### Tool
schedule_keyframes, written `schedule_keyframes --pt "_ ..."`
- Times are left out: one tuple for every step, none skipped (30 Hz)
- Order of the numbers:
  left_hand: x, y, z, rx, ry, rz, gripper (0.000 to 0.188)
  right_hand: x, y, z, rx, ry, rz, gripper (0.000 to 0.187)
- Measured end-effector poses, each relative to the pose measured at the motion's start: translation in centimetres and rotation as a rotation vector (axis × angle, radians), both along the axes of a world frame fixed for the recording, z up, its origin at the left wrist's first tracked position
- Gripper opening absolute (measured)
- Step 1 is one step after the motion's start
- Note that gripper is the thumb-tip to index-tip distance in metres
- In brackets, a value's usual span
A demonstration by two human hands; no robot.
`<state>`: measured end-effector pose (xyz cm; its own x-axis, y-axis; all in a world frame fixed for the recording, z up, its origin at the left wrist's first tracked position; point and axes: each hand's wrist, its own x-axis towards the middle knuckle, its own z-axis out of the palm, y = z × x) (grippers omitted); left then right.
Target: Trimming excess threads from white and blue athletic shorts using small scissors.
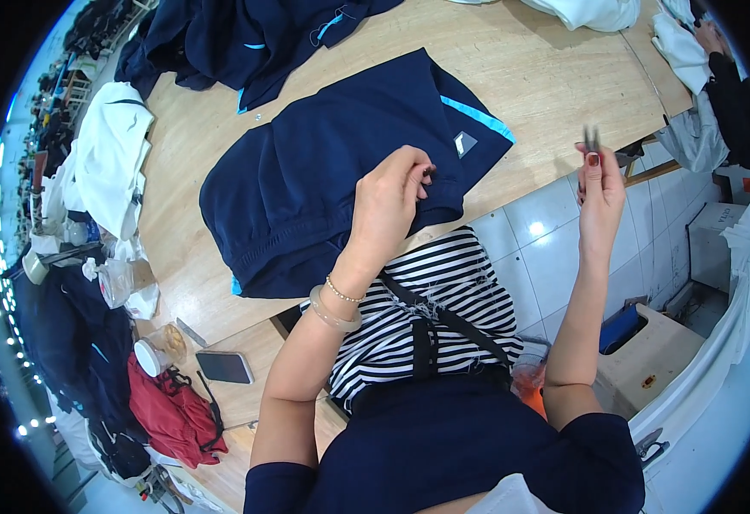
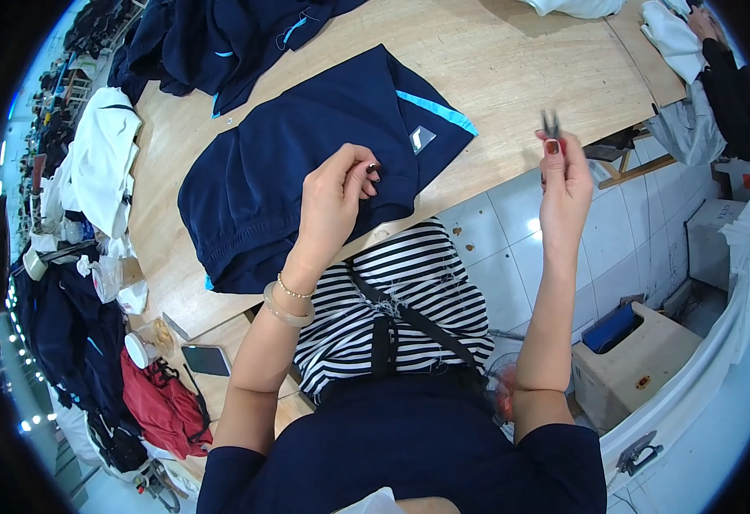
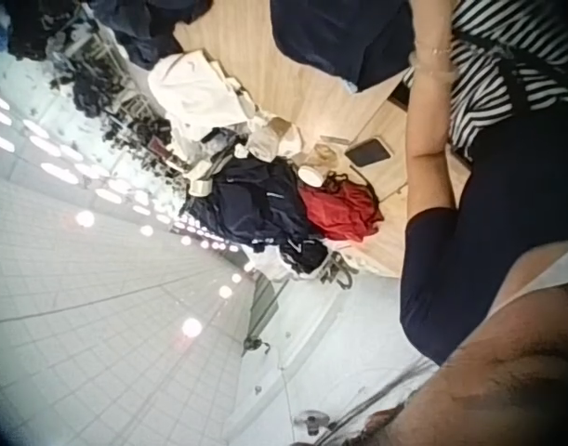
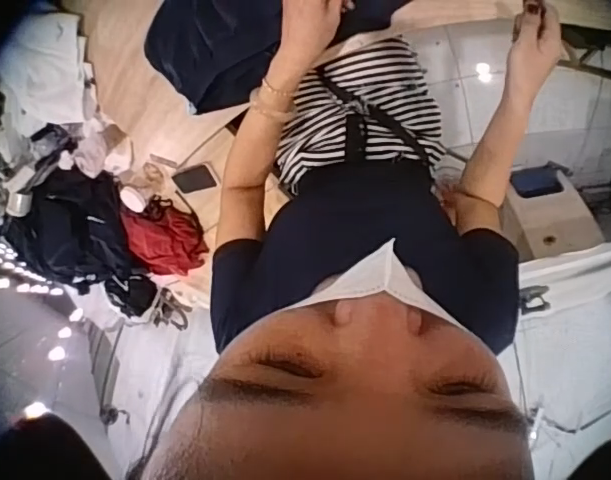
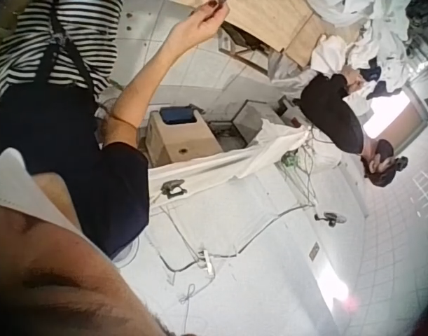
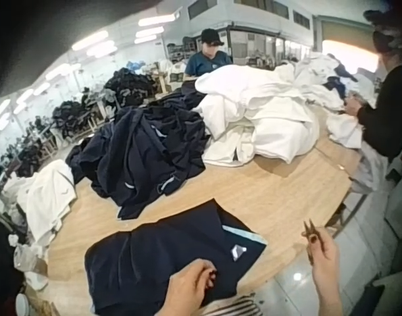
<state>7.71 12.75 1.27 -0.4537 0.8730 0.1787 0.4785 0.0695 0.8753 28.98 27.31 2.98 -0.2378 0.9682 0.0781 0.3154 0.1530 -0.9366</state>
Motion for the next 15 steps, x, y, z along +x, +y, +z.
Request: schedule_keyframes --pt "-0.1 0.1 0.2 -0.029 -0.083 0.023 0.005 0.0 -0.1 -0.3 -0.002 0.001 -0.001 0.024" --pt "-0.2 0.1 0.4 -0.057 -0.166 0.044 0.006 0.0 -0.3 -0.3 -0.024 -0.036 0.066 0.026" --pt "-0.4 0.1 0.4 -0.058 -0.165 0.043 0.006 -0.1 -0.5 -0.5 -0.047 -0.072 0.134 0.027" --pt "-0.6 0.0 0.5 -0.063 -0.201 0.021 0.008 -0.2 -0.4 -1.0 -0.057 -0.057 0.196 0.029" --pt "-0.8 -0.1 0.4 -0.068 -0.238 0.002 0.01 -0.4 -0.7 -1.1 -0.06 -0.057 0.197 0.029" --pt "-1.0 -0.2 0.5 -0.071 -0.237 0.004 0.01 -1.0 -1.2 -1.1 -0.029 -0.069 0.196 0.029" --pt "-1.2 -0.4 0.8 -0.077 -0.193 -0.092 0.011 -1.4 -1.5 -1.2 0.001 -0.079 0.198 0.028" --pt "-1.6 -0.9 1.1 -0.087 -0.142 -0.178 0.013 -1.8 -1.6 -1.9 -0.028 -0.046 0.219 0.026" --pt "-1.8 -1.2 0.9 -0.093 -0.131 -0.159 0.013 -1.9 -1.6 -2.2 -0.033 -0.034 0.237 0.026" --pt "-1.5 -1.2 0.2 -0.06 -0.039 -0.24 0.014 -1.7 -1.6 -2.5 -0.001 0.0 0.267 0.025" --pt "-1.5 -1.3 -0.3 -0.035 0.062 -0.313 0.016 -1.8 -1.6 -2.9 0.029 0.045 0.304 0.024" --pt "-1.2 -1.1 -0.8 -0.02 0.107 -0.302 0.014 -1.6 -1.4 -3.1 0.024 0.088 0.307 0.024" --pt "-0.6 -0.7 -1.1 -0.012 0.156 -0.293 0.012 -1.6 -1.4 -3.0 0.007 0.115 0.336 0.024" --pt "-0.2 -0.7 -1.3 0.005 0.174 -0.272 0.01 -1.5 -1.6 -2.5 0.004 0.082 0.311 0.024" --pt "0.2 -0.4 -1.5 0.033 0.181 -0.263 0.009 -1.6 -1.6 -2.1 0.008 0.035 0.274 0.024"
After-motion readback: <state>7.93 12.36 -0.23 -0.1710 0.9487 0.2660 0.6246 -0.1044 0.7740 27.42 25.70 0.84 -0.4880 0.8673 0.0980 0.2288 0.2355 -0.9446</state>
